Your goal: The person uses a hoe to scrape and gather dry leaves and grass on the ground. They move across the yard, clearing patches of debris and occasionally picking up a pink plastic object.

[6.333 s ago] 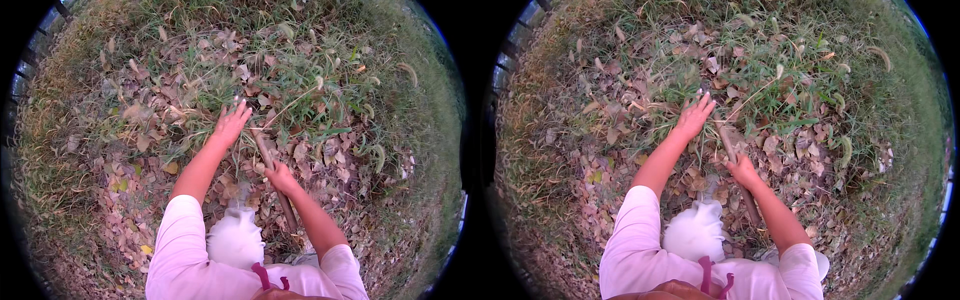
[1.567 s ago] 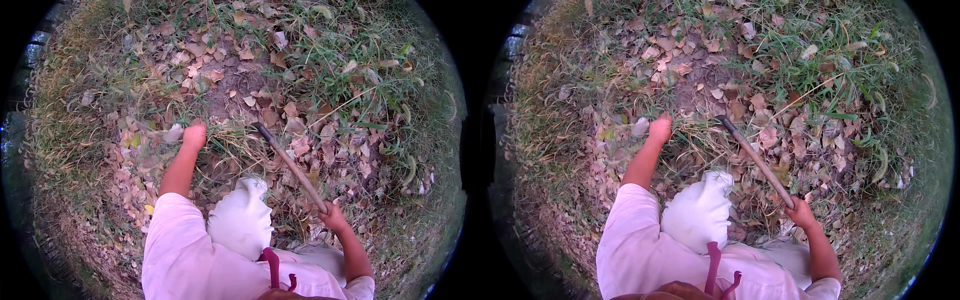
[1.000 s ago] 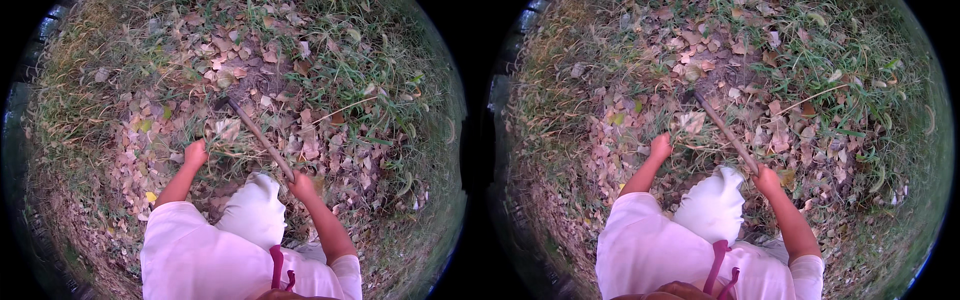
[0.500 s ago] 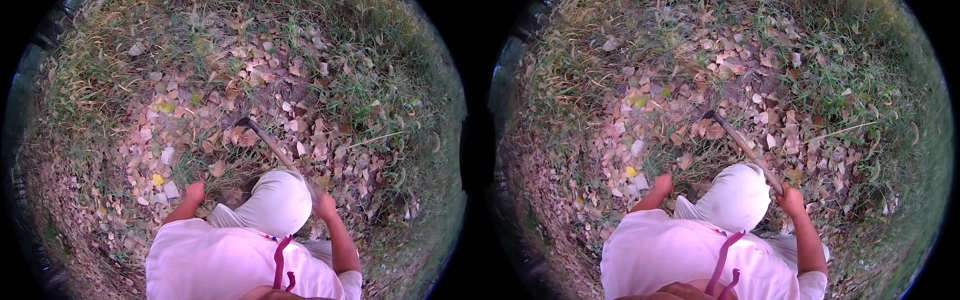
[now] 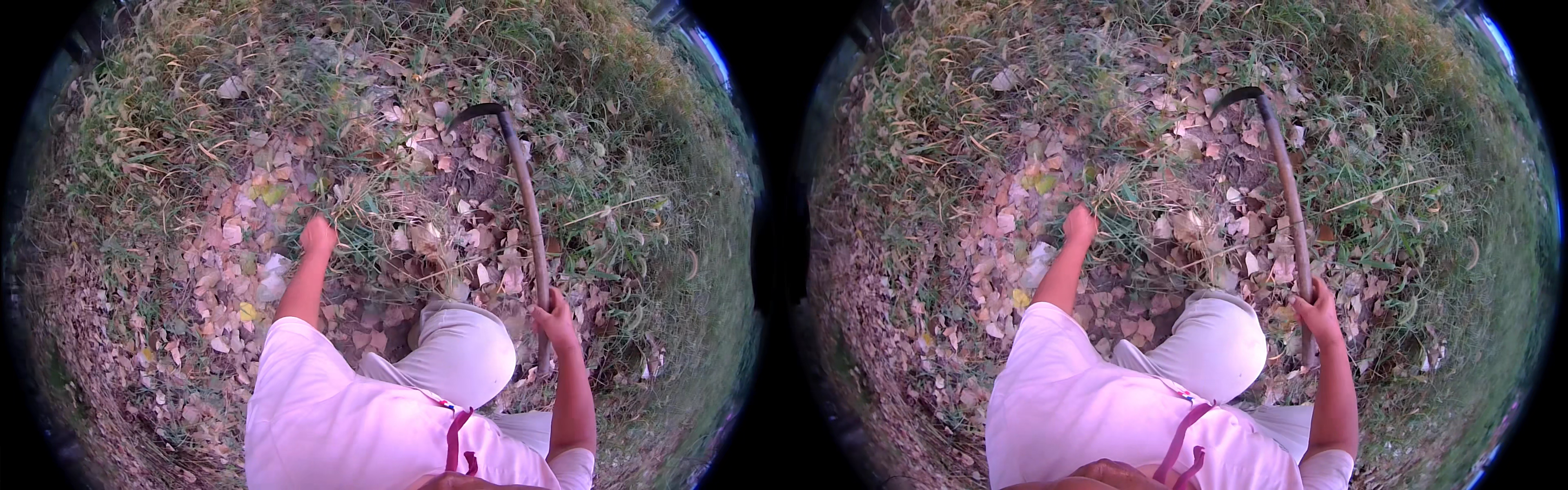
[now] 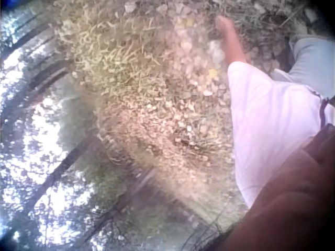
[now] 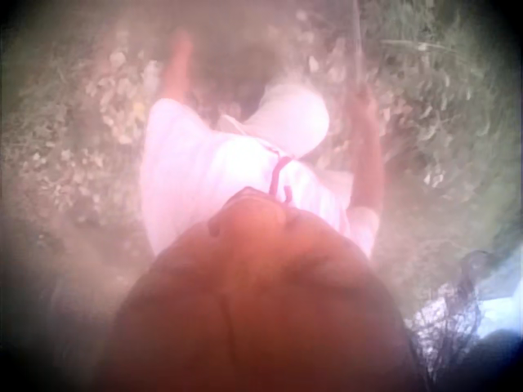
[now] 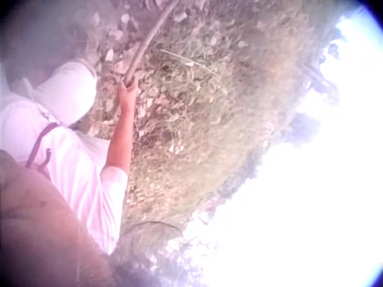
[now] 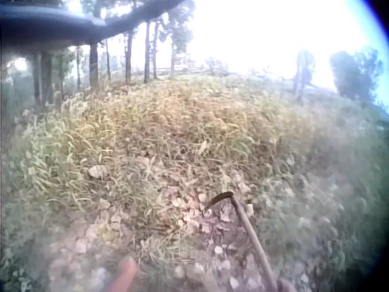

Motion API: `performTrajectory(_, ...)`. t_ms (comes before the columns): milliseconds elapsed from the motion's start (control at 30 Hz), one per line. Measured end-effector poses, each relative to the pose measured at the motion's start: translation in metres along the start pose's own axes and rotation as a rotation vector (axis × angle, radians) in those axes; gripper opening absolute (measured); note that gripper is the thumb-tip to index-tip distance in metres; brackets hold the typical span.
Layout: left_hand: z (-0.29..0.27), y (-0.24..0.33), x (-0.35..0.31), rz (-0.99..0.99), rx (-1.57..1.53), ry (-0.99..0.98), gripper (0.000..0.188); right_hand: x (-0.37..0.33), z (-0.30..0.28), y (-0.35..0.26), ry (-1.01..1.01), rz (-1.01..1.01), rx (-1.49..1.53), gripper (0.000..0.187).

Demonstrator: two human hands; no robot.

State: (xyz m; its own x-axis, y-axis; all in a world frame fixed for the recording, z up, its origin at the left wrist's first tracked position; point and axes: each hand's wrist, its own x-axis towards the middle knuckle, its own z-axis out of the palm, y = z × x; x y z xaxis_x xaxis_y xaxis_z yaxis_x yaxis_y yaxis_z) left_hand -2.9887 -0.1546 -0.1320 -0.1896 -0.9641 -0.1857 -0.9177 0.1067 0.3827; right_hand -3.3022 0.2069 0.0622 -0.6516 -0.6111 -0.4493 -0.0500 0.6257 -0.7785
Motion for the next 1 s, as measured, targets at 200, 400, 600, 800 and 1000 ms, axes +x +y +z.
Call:
performTrajectory(200, 0.045, 0.008, 0.004, 0.128, 0.192, -0.208, 0.025, 0.02, 0.035, 0.046, 0.232, 0.25, -0.078, 0.018)
performTrajectory(400, 0.055, 0.037, 0.011, 0.41, 0.294, -0.167, 0.028, 0.127, 0.085, -0.056, -0.205, 0.214, 0.37, 0.015)
performTrajectory(600, -0.001, 0.105, 0.018, 0.911, 0.443, 0.271, 0.053, 0.164, 0.145, -0.07, -0.535, 0.112, 0.003, 0.018)
performTrajectory(800, 0.006, 0.124, 0.074, 0.723, 0.705, 0.23, 0.074, 0.135, 0.097, -0.01, -0.526, -0.334, -0.532, 0.019)
performTrajectory(1000, 0.02, 0.081, 0.088, -0.137, 0.164, -0.214, 0.059, 0.127, 0.07, -0.024, -0.499, 0.127, -0.267, 0.022)
